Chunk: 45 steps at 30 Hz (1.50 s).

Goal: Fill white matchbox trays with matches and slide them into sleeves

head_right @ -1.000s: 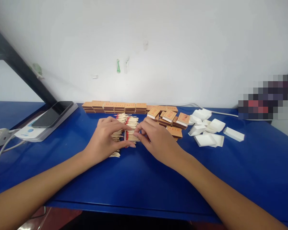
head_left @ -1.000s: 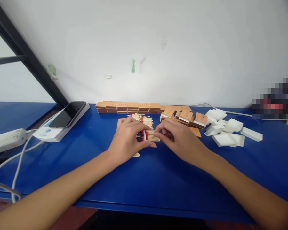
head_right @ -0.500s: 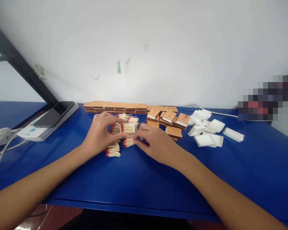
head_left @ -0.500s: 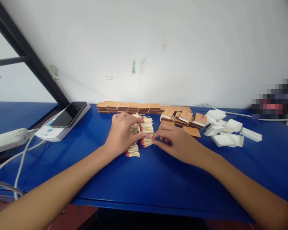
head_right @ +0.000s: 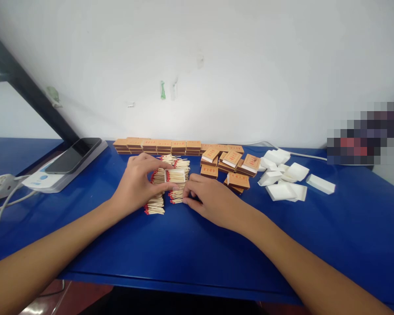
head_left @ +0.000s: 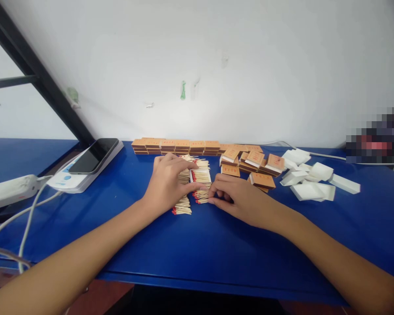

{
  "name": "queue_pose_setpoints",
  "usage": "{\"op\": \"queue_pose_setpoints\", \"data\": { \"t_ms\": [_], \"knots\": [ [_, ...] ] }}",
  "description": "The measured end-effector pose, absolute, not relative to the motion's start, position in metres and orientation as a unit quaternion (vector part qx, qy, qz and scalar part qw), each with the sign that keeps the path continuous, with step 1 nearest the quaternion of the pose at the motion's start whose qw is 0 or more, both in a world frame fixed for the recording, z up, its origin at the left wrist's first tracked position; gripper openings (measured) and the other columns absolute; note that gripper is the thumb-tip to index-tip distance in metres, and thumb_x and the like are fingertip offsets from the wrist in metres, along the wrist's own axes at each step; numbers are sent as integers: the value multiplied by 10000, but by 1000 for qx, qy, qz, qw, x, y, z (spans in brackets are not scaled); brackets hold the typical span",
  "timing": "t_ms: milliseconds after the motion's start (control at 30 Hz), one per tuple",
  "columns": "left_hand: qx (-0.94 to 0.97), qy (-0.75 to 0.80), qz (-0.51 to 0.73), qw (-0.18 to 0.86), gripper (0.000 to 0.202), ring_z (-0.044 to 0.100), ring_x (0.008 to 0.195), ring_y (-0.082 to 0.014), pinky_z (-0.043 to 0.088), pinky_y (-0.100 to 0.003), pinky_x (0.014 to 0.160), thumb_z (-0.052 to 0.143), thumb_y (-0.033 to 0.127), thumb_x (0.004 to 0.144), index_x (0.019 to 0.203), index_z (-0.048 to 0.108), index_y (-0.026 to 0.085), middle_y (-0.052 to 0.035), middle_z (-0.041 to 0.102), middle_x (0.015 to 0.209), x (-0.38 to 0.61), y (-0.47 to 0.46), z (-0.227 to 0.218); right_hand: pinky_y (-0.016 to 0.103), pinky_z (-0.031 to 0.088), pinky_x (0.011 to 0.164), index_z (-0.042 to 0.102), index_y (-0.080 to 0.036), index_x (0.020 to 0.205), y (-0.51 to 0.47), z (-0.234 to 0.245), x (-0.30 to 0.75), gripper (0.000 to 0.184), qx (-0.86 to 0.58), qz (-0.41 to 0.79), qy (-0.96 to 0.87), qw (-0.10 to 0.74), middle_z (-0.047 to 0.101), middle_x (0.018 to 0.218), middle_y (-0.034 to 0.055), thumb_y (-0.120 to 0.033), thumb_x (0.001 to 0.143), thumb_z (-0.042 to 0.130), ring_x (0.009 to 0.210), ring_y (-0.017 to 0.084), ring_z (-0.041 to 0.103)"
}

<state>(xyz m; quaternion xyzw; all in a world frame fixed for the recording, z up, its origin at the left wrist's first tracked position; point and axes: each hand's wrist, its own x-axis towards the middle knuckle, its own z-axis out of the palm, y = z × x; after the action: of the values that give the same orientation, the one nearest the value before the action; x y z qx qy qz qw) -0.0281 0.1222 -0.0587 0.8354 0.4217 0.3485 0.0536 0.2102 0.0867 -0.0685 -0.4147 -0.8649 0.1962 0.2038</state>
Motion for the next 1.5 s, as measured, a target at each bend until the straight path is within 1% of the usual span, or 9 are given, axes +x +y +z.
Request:
{"op": "queue_pose_setpoints", "data": {
  "t_ms": [300,467,567,733,933,1200,1333,1400,1500],
  "knots": [
    [835,420,353,47,481,647,989,-262,367,-418,900,936,521,683,1043,779,242,-21,785,974,-28,122,-59,279,456,682,681,-220,930,86,-63,212,82,-415,216,-865,183,602,902,4,-207,995,633,750,134,576],
    [835,420,350,53,483,645,994,-259,367,-424,905,935,517,683,1046,777,240,-20,786,980,-28,122,-59,278,455,685,692,-227,982,86,-65,213,62,-400,219,-869,190,595,903,1,-203,997,637,746,131,575],
    [837,416,351,55,479,640,988,-250,371,-423,913,934,508,689,1055,775,242,-16,778,972,-29,122,-59,279,452,691,706,-234,1028,87,-65,213,94,-383,217,-877,192,596,923,7,-204,1012,618,748,131,575],
    [836,415,355,52,483,633,973,-247,369,-421,902,934,518,684,1049,776,244,-12,770,953,-29,122,-60,279,449,688,722,-226,986,87,-65,212,122,-387,223,-875,186,602,935,17,-203,1016,606,753,133,583],
    [837,414,353,53,449,635,984,-248,364,-425,915,934,481,714,1054,774,235,-13,781,964,-28,122,-59,286,446,699,733,-240,1066,87,-66,212,145,-382,218,-879,183,605,954,18,-207,1021,599,765,137,583],
    [837,415,352,51,476,639,987,-249,359,-420,909,922,532,700,1048,775,244,-15,779,976,-29,122,-60,285,437,686,675,-209,939,86,-64,210,133,-410,246,-862,167,602,914,14,-239,1026,578,750,137,565],
    [835,421,351,49,477,638,991,-247,371,-421,912,925,536,699,1048,777,246,-15,785,991,-29,123,-60,286,424,663,662,-213,936,85,-57,214,170,-414,263,-859,148,617,929,17,-291,1047,559,733,136,545],
    [833,426,350,49,475,639,986,-248,373,-422,911,926,537,700,1048,779,250,-15,783,980,-30,124,-59,290,422,661,668,-218,947,85,-52,216,175,-417,264,-855,162,620,898,14,-317,1048,566,728,141,540],
    [835,426,346,51,477,641,984,-256,370,-423,905,926,531,702,1054,780,245,-23,786,979,-28,123,-59,299,421,669,678,-220,940,86,-47,217,172,-427,235,-843,227,605,848,15,-336,1035,593,732,154,537]
  ]
}}
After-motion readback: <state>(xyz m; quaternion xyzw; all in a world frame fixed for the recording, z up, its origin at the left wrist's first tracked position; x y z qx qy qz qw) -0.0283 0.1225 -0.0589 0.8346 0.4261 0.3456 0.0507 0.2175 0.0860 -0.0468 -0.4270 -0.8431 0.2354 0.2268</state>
